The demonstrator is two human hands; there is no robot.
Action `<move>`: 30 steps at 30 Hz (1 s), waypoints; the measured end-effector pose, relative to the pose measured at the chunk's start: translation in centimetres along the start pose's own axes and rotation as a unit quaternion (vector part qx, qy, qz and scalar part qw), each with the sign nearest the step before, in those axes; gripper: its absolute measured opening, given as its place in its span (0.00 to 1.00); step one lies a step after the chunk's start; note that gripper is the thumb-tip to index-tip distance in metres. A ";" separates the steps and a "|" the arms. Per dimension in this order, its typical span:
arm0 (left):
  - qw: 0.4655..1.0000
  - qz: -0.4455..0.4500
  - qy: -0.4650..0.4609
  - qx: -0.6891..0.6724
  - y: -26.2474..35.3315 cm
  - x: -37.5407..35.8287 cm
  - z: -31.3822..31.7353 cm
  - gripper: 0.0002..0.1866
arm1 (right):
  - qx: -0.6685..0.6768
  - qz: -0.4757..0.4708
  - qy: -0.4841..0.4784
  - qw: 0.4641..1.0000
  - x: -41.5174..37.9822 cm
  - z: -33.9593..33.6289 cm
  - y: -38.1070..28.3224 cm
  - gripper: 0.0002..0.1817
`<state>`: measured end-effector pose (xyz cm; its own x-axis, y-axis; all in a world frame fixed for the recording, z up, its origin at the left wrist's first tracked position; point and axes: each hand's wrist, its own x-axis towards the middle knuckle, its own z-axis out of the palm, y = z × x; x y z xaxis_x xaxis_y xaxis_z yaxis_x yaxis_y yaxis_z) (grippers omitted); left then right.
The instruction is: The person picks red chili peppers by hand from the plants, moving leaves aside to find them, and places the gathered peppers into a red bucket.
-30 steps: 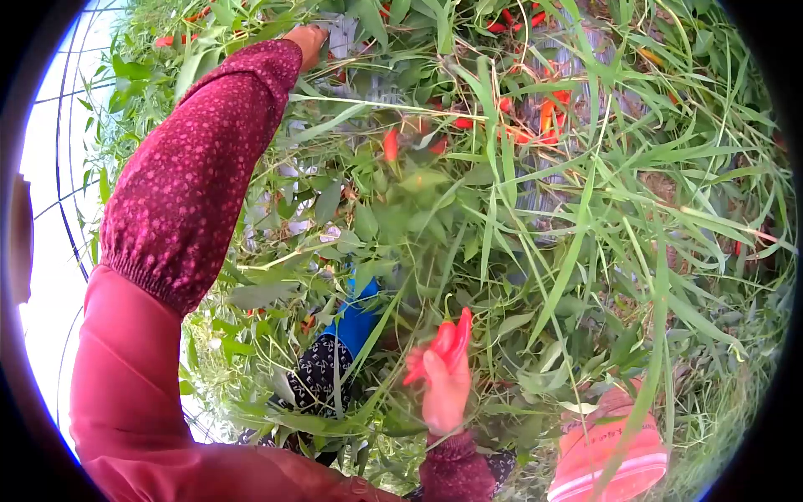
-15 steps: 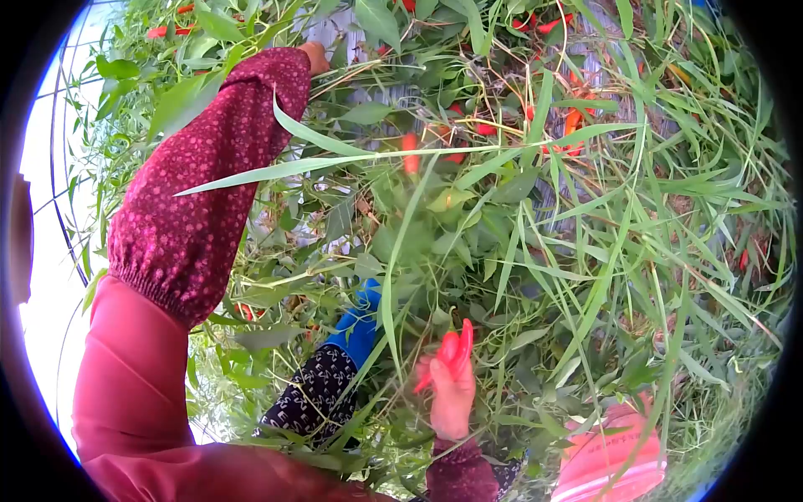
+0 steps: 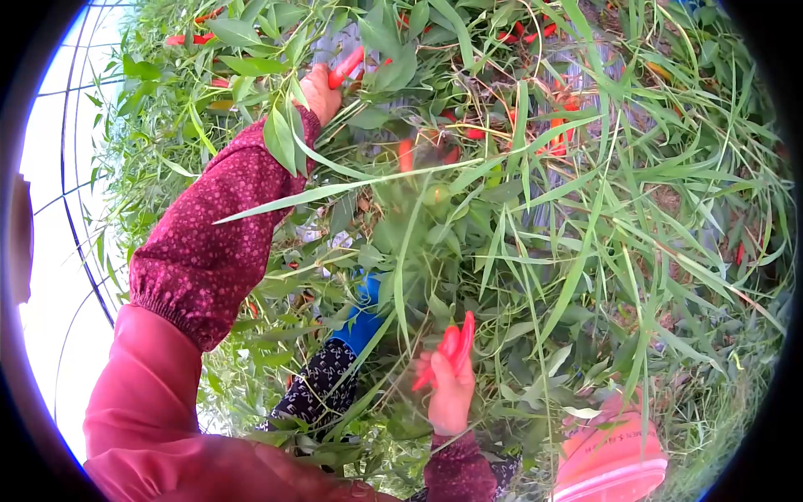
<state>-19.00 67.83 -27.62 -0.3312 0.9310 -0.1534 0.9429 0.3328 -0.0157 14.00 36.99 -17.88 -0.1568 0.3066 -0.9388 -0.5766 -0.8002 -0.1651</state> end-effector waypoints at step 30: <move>0.965 -0.080 -0.117 -0.223 0.7 1.1 6.1 0.18 | 0.063 0.006 0.002 0.998 -0.3 -0.9 -0.3 0.16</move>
<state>-18.50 68.22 -33.84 -0.4057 0.8202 -0.4033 0.7537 0.5498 0.3600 14.94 36.67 -17.86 -0.1605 0.2948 -0.9420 -0.6711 -0.7324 -0.1148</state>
